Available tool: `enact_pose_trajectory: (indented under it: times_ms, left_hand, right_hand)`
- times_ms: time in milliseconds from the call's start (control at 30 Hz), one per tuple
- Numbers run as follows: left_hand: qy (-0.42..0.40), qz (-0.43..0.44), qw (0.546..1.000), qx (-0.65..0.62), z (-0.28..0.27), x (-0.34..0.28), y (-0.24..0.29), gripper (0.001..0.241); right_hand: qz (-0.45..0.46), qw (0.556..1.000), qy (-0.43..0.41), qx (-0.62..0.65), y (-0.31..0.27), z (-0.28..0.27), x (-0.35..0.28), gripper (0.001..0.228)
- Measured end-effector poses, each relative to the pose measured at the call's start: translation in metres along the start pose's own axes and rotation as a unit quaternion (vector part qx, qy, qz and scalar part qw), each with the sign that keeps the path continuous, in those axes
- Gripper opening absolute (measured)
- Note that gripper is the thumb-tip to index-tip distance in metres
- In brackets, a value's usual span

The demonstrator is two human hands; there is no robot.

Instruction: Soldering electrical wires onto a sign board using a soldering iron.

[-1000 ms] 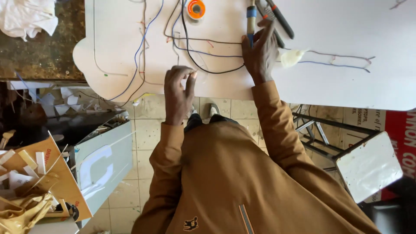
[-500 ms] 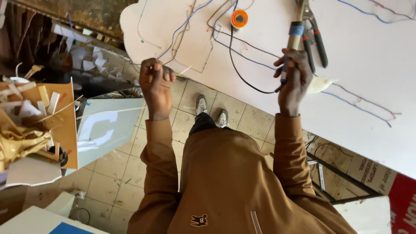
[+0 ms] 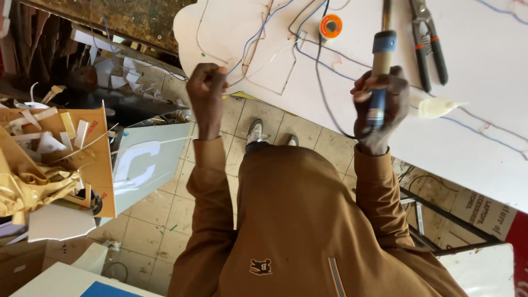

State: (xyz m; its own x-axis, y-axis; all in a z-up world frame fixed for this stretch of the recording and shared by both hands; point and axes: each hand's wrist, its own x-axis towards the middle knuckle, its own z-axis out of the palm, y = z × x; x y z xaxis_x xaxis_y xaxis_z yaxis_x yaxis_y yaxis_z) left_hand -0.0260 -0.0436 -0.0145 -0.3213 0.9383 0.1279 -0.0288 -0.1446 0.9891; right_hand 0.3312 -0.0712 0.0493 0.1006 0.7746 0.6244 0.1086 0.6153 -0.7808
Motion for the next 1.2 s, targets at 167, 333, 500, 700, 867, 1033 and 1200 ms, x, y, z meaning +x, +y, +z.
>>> enact_pose_trajectory:
  times_ms: [167, 333, 500, 700, 867, 1033, 1200]
  left_hand:
    - [0.051, 0.054, 0.989, 0.129, 0.019, 0.006, 0.006, 0.007]
    - [0.082, 0.12, 0.968, 0.203, 0.026, 0.011, -0.003, 0.012]
    - [0.054, 0.152, 0.962, 0.222, 0.025, 0.008, 0.004, 0.016]
    - [0.058, 0.162, 0.951, 0.257, 0.027, 0.01, 0.005, 0.017]
    - [0.062, 0.174, 0.951, 0.247, 0.03, 0.011, 0.006, 0.018]
    - [0.036, 0.133, 0.958, 0.253, 0.03, 0.005, 0.017, 0.014]
    - [0.04, 0.121, 0.961, 0.247, 0.03, 0.004, 0.017, 0.015]
  right_hand:
    - [0.003, 0.995, 0.024, 0.094, -0.008, 0.06, 0.003, 0.055]
    - [0.067, 0.996, 0.034, 0.04, -0.011, 0.097, -0.009, 0.039]
    - [0.048, 0.998, -0.015, -0.04, -0.012, 0.102, -0.028, 0.027]
    - [0.026, 0.997, -0.038, -0.065, 0.001, 0.098, -0.046, 0.028]
    - [0.016, 0.997, -0.059, -0.053, 0.001, 0.1, -0.042, 0.025]
    - [0.04, 0.985, -0.099, -0.134, -0.018, 0.107, -0.034, 0.032]
    - [0.044, 0.986, -0.107, -0.121, -0.02, 0.108, -0.031, 0.029]
